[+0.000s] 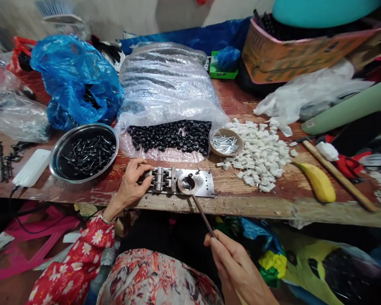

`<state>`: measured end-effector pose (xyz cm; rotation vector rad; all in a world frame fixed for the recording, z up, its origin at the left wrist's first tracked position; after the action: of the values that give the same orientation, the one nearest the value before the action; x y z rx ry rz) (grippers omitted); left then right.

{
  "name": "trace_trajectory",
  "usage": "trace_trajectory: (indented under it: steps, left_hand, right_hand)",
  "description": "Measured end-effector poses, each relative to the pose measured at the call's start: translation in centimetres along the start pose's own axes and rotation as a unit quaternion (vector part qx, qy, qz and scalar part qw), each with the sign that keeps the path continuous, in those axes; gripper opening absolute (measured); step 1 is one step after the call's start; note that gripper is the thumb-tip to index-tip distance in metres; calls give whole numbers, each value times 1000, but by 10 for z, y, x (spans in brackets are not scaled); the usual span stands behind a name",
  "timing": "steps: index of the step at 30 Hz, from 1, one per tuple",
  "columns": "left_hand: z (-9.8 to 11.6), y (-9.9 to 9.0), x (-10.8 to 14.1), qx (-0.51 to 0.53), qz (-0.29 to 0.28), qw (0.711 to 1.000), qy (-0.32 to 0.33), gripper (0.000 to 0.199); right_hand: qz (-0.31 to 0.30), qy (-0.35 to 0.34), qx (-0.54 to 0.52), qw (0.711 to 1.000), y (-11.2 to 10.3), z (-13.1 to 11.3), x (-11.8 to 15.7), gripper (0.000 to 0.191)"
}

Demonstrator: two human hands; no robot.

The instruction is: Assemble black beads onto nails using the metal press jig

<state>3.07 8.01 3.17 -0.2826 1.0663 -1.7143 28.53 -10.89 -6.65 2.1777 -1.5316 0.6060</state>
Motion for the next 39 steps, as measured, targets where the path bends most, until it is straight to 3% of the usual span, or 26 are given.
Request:
trace_trajectory:
  steps: [7,11,18,26,39]
  left_hand:
    - [-2,26,14,-110,-97,989,22,56]
    - [-5,38,16,-169,-93,981,20,62]
    - [-10,43,14,-191,-76,978,30,91]
    - [-7,42,14,-190,-51,979,47,98]
    - [-3,42,14,-208,-24,977,48,101]
  right_hand:
    - [29,18,-3,999,2,-8,7,52]
    - [36,16,-1,999,6,-9,6,53]
    - [51,17,-23,998,25,-7,5,55]
    - [59,10,-42,997,32,8,-1,55]
    - [90,-8,-161,983,72,-3,-7,49]
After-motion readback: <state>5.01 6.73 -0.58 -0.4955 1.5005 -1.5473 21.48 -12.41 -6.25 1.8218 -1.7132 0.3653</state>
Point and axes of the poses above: each hand's wrist, its own x-axis away from the middle knuckle, its own y-axis out of the palm, z = x × y, the point moved 10 cm from there along -x, towards the middle knuckle, and after that the axes turned 8 degrees about -z, right-handed, at the moved point
